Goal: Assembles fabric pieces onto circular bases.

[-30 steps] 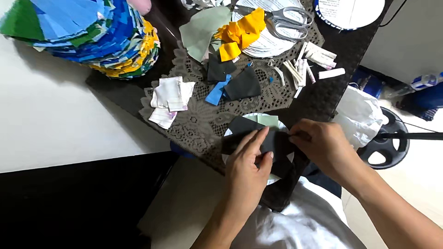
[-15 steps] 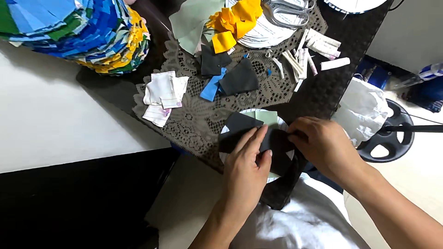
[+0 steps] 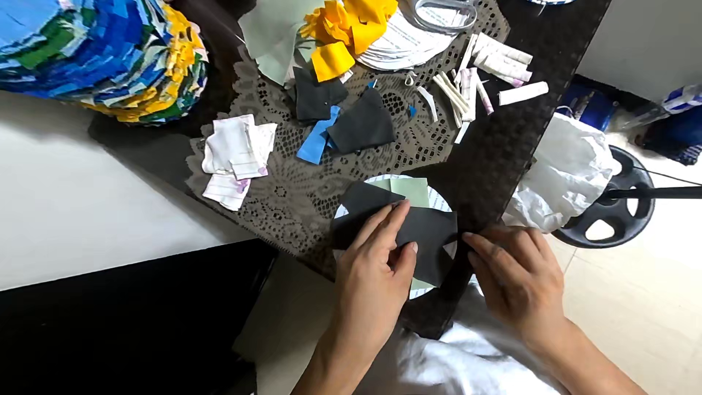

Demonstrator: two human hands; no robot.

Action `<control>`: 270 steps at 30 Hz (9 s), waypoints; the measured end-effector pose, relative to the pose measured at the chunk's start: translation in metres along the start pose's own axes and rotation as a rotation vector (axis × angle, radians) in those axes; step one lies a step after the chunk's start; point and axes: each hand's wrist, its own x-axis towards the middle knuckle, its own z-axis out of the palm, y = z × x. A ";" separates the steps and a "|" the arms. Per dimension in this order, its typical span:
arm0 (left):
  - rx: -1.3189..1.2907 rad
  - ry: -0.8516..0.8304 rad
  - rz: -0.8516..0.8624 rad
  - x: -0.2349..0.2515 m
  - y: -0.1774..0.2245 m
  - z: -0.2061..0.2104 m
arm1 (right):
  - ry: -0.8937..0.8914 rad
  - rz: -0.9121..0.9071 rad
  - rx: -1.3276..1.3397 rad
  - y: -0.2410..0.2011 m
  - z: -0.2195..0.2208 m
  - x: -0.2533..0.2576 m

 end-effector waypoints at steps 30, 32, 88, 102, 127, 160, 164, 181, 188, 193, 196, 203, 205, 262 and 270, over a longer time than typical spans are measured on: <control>-0.264 0.029 -0.131 -0.015 0.009 -0.001 | -0.019 0.030 -0.123 -0.002 0.012 0.033; -0.254 0.021 -0.137 -0.014 0.008 -0.002 | -0.034 0.046 -0.104 -0.001 0.011 0.033; 0.509 -0.087 0.152 0.010 -0.005 0.033 | 0.270 0.622 0.788 0.058 0.000 -0.001; 0.323 -0.028 0.335 0.080 -0.025 -0.024 | 0.218 0.255 0.520 0.055 0.000 0.001; 0.211 -0.233 0.096 0.167 -0.019 -0.041 | 0.110 -0.013 0.282 0.016 0.019 0.086; -1.414 0.211 -0.436 0.140 -0.057 -0.067 | -0.019 0.031 0.040 -0.008 0.086 0.170; -1.624 0.222 -0.490 0.123 -0.040 -0.069 | -0.031 0.045 0.072 -0.008 0.084 0.170; -1.489 0.035 -0.346 0.040 0.008 -0.043 | -0.221 0.503 1.217 -0.056 0.003 0.107; -0.770 0.118 0.121 -0.013 -0.014 -0.018 | -0.289 0.466 0.885 -0.040 -0.027 0.051; -0.520 0.051 0.137 -0.051 -0.008 -0.004 | -0.324 0.431 0.652 -0.029 -0.034 0.016; -0.444 0.057 0.141 -0.049 -0.004 0.002 | -0.311 0.398 0.589 -0.024 -0.033 0.023; -0.234 0.128 0.098 -0.021 0.000 0.005 | -0.389 0.289 0.197 -0.022 -0.022 0.074; -0.192 0.109 0.072 -0.014 0.000 0.004 | -0.439 0.302 0.154 -0.021 -0.019 0.081; 0.036 -0.070 0.017 0.011 -0.002 -0.005 | -0.058 -0.062 -0.051 0.002 0.007 0.028; 0.059 -0.078 0.008 0.010 -0.001 -0.003 | -0.050 -0.004 -0.061 -0.002 0.005 0.042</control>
